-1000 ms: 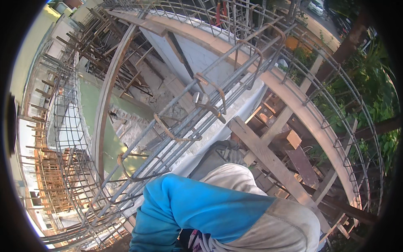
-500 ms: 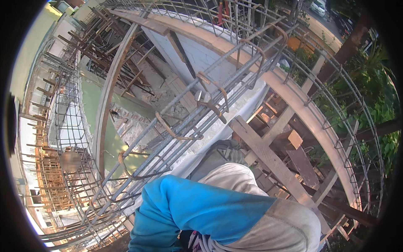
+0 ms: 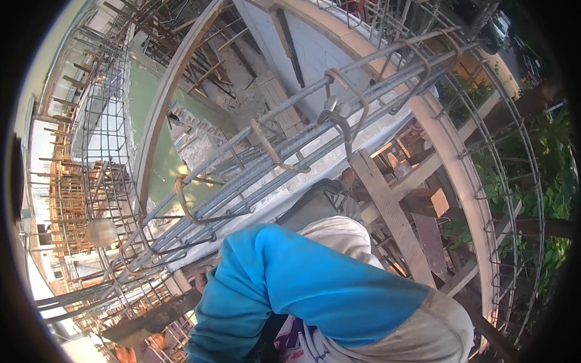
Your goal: The person secures metal reinforcement bars together by hand-twisting wire and then tightening the ties with pliers.
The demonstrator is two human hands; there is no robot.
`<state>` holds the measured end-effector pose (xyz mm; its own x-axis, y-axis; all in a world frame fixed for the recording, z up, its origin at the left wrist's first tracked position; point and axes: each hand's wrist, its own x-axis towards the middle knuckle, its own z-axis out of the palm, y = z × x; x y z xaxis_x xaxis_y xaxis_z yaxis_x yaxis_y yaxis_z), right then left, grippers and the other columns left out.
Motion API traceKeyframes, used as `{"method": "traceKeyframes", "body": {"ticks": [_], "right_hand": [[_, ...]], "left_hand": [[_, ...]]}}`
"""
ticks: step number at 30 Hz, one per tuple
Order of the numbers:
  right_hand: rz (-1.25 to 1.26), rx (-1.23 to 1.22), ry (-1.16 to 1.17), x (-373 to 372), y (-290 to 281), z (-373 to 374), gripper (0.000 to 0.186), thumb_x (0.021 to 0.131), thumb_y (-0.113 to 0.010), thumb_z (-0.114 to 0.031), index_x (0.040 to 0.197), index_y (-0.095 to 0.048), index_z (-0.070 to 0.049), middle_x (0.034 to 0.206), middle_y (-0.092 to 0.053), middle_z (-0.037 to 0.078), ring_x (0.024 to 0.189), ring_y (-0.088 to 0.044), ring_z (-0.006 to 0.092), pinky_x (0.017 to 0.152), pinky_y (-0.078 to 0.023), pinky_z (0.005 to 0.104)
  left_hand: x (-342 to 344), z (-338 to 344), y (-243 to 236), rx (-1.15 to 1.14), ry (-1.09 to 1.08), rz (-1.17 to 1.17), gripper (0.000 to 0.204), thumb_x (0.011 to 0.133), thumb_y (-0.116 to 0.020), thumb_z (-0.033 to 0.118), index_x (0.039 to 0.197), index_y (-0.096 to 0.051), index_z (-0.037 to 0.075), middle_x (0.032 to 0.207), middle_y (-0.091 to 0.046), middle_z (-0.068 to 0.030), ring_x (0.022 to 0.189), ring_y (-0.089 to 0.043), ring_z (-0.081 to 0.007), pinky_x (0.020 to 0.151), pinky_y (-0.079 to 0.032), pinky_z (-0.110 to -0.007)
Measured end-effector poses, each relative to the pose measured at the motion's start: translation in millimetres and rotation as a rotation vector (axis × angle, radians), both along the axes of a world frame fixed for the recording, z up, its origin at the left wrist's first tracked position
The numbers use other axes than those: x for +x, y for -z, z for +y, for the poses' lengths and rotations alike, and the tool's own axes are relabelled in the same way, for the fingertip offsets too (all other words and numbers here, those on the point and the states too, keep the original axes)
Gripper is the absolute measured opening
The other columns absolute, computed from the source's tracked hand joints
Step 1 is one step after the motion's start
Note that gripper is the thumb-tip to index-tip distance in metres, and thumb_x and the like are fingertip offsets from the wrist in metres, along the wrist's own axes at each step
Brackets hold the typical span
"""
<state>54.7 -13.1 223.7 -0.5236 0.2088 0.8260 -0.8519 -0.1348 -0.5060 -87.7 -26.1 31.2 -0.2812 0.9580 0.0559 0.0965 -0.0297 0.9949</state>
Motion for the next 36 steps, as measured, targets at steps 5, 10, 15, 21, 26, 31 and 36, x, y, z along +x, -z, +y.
{"method": "traceKeyframes", "body": {"ticks": [5,10,15,21,26,31,36], "right_hand": [[-0.16,0.17,0.322,-6.4,33.7,7.3,0.022,0.082,-0.056,-0.022,0.078,-0.054,-0.001,0.077,-0.056,0.017,0.069,-0.059,0.0326,0.066,-0.047,0.0428],[-1.025,-0.024,0.449,22.8,160.8,59.0,0.032,0.09,-0.059,-0.03,0.104,-0.061,-0.002,0.072,-0.059,0.01,0.065,-0.058,0.0205,0.058,-0.045,0.0336],[-1.043,-0.345,0.49,5.4,185.7,54.6,0.032,0.094,-0.056,-0.03,0.11,-0.062,-0.002,0.073,-0.056,0.004,0.068,-0.05,0.0076,0.061,-0.043,0.0256],[-0.985,-0.096,0.813,-7.4,201.9,70.9,0.034,0.097,-0.05,-0.029,0.107,-0.062,0.001,0.072,-0.054,0.002,0.064,-0.052,0.0075,0.058,-0.043,0.0234],[-1.139,-0.45,0.622,-16.7,215.8,71.2,0.031,0.096,-0.05,-0.027,0.088,-0.063,-0.001,0.063,-0.055,0.003,0.051,-0.05,0.0081,0.047,-0.041,0.0253],[-1.169,-0.44,0.568,-23.4,220.7,76.8,0.03,0.096,-0.05,-0.026,0.084,-0.062,-0.001,0.064,-0.056,0.003,0.051,-0.049,0.0078,0.046,-0.04,0.0238],[-1.047,-0.145,0.767,-33.0,225.4,68.7,0.029,0.093,-0.052,-0.024,0.08,-0.061,0.0,0.064,-0.056,0.007,0.056,-0.052,0.0134,0.053,-0.043,0.0282]], "left_hand": [[-3.5,-0.6,-8.2,0.027,-0.184,0.1,0.022,0.089,-0.064,0.019,0.077,-0.053,0.003,0.062,-0.046,0.0027,0.055,-0.036,-0.0035,0.049,-0.028,-0.02],[-18.5,-12.8,-7.7,0.049,-0.276,0.083,0.018,0.088,-0.065,0.013,0.078,-0.055,0.003,0.065,-0.051,0.0037,0.059,-0.039,-0.0024,0.052,-0.033,-0.02],[-12.0,-20.5,0.0,-0.006,-0.226,0.23,0.018,0.087,-0.067,0.014,0.078,-0.057,0.002,0.063,-0.05,0.0026,0.058,-0.04,-0.0037,0.052,-0.033,-0.021],[-5.6,-25.8,13.9,-0.11,-0.152,0.28,0.017,0.088,-0.065,0.013,0.077,-0.056,0.003,0.064,-0.047,0.0043,0.058,-0.037,-0.0028,0.051,-0.03,-0.021],[3.3,-42.3,38.3,-0.131,-0.182,0.109,0.011,0.089,-0.063,0.012,0.088,-0.061,0.001,0.068,-0.051,0.0022,0.061,-0.041,-0.0041,0.052,-0.035,-0.022],[-8.0,-48.1,11.5,-0.266,0.065,-0.354,0.018,0.094,-0.057,0.017,0.102,-0.063,0.001,0.066,-0.046,0.0046,0.057,-0.037,-0.0034,0.051,-0.031,-0.02],[-28.6,-49.8,35.4,-0.529,0.121,-0.571,0.022,0.096,-0.052,0.02,0.104,-0.063,0.003,0.06,-0.04,0.0072,0.051,-0.031,-0.0026,0.047,-0.024,-0.019]]}}
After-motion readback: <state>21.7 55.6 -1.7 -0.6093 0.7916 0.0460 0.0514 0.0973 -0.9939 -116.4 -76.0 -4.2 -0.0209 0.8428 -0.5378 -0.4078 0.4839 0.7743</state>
